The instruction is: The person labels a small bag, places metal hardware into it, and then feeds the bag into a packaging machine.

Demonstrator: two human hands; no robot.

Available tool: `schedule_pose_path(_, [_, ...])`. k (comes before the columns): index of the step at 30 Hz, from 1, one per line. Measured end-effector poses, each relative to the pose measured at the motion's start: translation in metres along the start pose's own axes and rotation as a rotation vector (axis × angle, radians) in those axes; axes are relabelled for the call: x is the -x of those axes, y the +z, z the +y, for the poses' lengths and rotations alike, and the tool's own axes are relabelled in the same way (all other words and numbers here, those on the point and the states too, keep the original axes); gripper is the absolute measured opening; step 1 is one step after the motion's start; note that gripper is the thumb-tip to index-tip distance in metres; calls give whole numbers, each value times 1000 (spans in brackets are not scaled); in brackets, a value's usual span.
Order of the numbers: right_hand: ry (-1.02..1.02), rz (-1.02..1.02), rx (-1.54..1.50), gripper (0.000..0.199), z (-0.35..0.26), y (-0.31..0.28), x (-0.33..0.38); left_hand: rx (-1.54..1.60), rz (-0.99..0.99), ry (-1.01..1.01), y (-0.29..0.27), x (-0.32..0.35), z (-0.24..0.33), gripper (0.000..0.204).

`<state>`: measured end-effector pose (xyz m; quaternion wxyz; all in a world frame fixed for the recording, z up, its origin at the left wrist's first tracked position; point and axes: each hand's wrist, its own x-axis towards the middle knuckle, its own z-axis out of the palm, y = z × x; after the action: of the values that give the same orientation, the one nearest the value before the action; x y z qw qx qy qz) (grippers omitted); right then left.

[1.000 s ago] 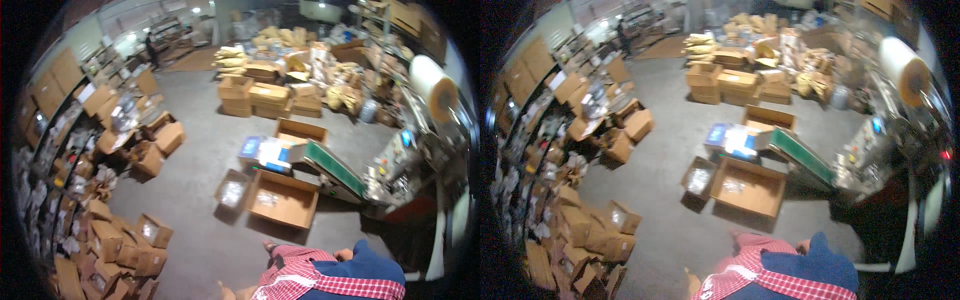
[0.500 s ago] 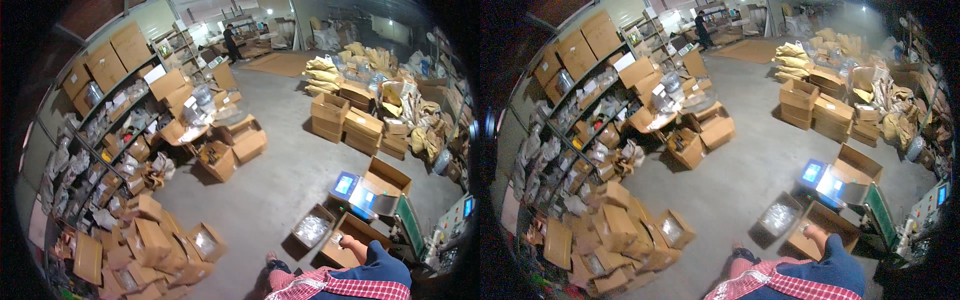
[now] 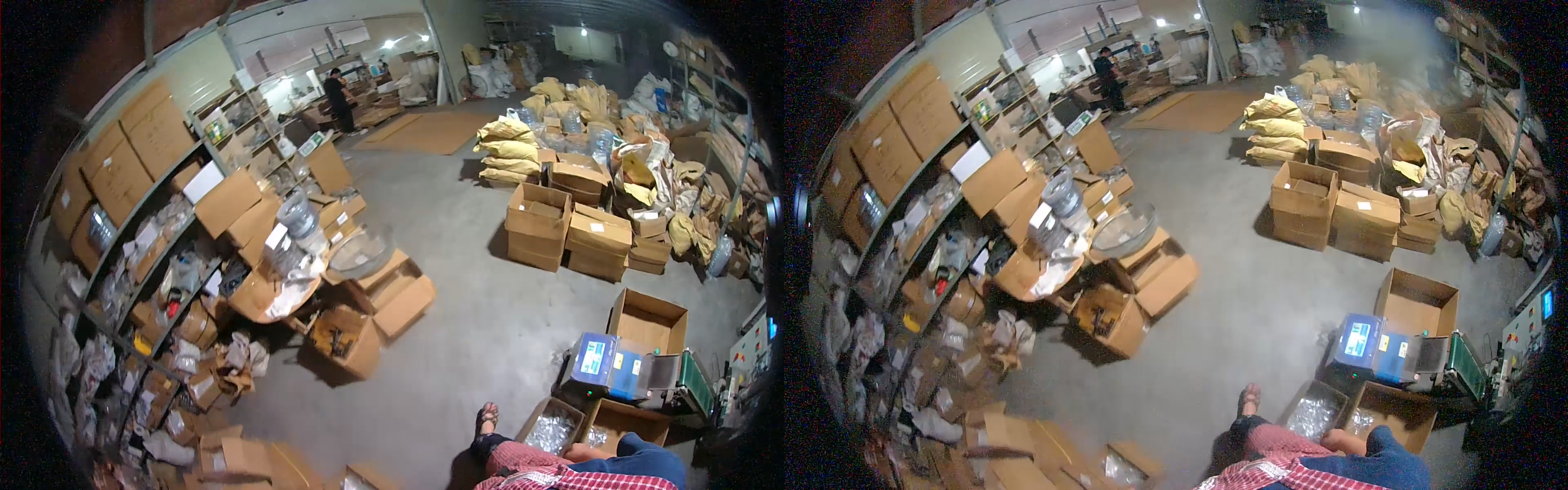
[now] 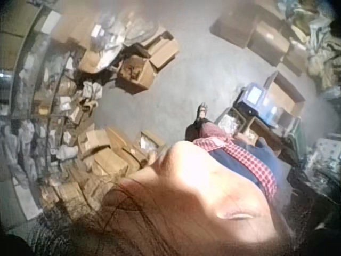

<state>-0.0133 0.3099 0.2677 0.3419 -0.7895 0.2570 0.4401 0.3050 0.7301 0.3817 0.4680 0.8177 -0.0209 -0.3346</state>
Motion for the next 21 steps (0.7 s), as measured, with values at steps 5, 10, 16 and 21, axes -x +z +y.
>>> schedule_pose_path(5, [-809, 74, -487, 13, -21, -90, 25, -118, -119, -45, -10, -110, 50, 21])
schedule_pose_path(10, [-115, 529, -136, 22, -32, -151, -166, -227, -287, 19, -10, -196, 126, 21])
schedule_pose_path(16, [-125, 387, -609, 27, -142, -321, -173, -372, -396, -23, -26, -312, 186, 21])
schedule_pose_path(21, [19, 454, -639, 32, -126, -375, -193, -544, -470, -31, -16, -454, 248, 21])
